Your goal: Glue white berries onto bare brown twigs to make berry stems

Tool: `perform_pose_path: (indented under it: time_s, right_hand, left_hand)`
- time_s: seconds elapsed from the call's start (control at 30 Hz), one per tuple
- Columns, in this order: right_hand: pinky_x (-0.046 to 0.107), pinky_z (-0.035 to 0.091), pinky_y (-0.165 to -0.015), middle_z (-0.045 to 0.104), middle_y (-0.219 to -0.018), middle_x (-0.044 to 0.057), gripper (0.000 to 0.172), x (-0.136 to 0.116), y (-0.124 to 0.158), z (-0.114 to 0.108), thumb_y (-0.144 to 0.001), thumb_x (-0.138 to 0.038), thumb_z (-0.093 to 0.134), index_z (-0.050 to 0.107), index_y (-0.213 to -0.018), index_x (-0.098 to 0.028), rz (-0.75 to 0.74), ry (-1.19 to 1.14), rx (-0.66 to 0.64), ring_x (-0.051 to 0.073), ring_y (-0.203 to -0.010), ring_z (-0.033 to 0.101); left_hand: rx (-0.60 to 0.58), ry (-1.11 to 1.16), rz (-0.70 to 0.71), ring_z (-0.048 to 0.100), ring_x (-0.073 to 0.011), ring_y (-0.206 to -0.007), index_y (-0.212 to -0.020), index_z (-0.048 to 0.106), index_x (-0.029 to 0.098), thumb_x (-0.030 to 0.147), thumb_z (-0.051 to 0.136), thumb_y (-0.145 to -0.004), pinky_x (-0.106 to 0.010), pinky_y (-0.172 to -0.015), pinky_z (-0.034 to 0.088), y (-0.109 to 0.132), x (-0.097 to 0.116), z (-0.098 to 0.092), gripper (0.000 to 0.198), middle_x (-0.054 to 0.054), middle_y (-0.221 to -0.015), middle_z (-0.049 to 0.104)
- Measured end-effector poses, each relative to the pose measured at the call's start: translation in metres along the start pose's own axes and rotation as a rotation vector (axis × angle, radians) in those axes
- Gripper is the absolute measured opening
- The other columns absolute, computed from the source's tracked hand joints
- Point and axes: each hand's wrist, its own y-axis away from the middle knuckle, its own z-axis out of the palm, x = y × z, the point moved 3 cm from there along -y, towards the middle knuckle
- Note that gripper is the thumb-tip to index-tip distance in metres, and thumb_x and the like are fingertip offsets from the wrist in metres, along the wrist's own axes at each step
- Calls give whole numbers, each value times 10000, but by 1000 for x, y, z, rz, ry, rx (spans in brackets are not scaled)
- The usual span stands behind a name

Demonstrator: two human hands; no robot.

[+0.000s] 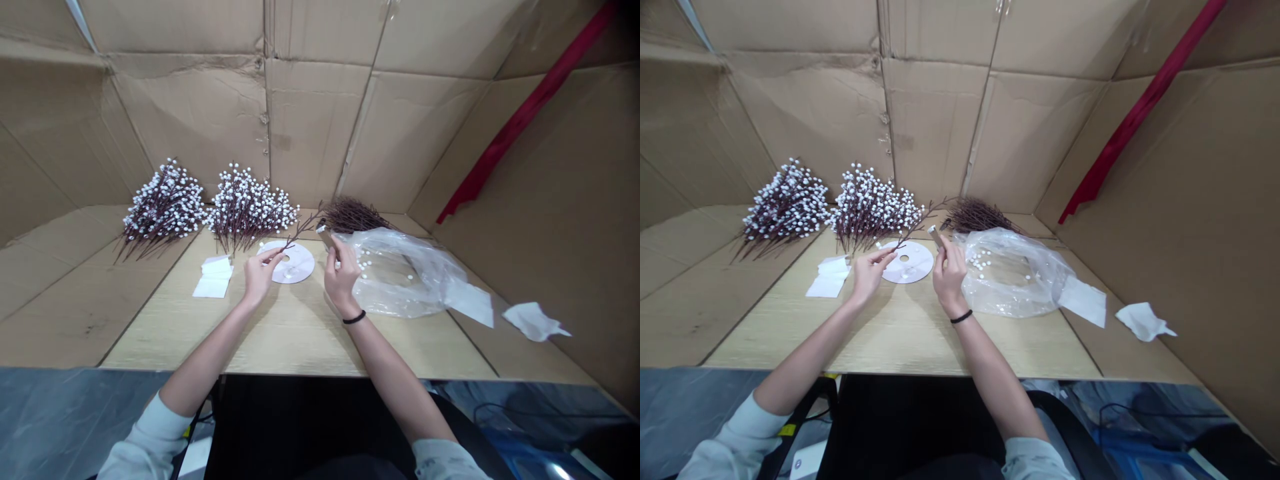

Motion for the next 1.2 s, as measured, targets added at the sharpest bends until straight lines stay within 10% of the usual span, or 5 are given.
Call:
perform_pose_path:
  time_s: [0.47, 0.83, 1.2]
  right_hand:
    - [365, 458, -840, 626, -995, 99, 381, 9, 7, 14, -848, -116, 347, 510, -1188, -169, -133, 69, -168, 188, -944, 544]
    - [380, 448, -865, 637, -1027, 87, 374, 5, 1, 5, -853, -135, 353, 501, -1194, -187, -114, 56, -19, 181, -952, 568]
    - [358, 460, -861, 651, -1028, 81, 302, 3, 2, 7, -824, -207, 431, 588, -1081, -192, 152, -114, -117, 186, -969, 587]
  left_hand:
    - [3, 14, 1, 596, -205, -962, -922, 681, 150, 355, 585, -721, -326, -894, 405, 0, 2, 1, 303, -72, -986, 669]
    - [8, -14, 12, 601, -202, -953, -911, 683, 153, 337, 579, -730, -324, -879, 419, 1, 2, 0, 278, -71, -987, 668]
    - [5, -10, 3, 599, -199, -960, -918, 682, 157, 333, 581, -728, -320, -889, 413, 1, 4, 0, 278, -66, -992, 667]
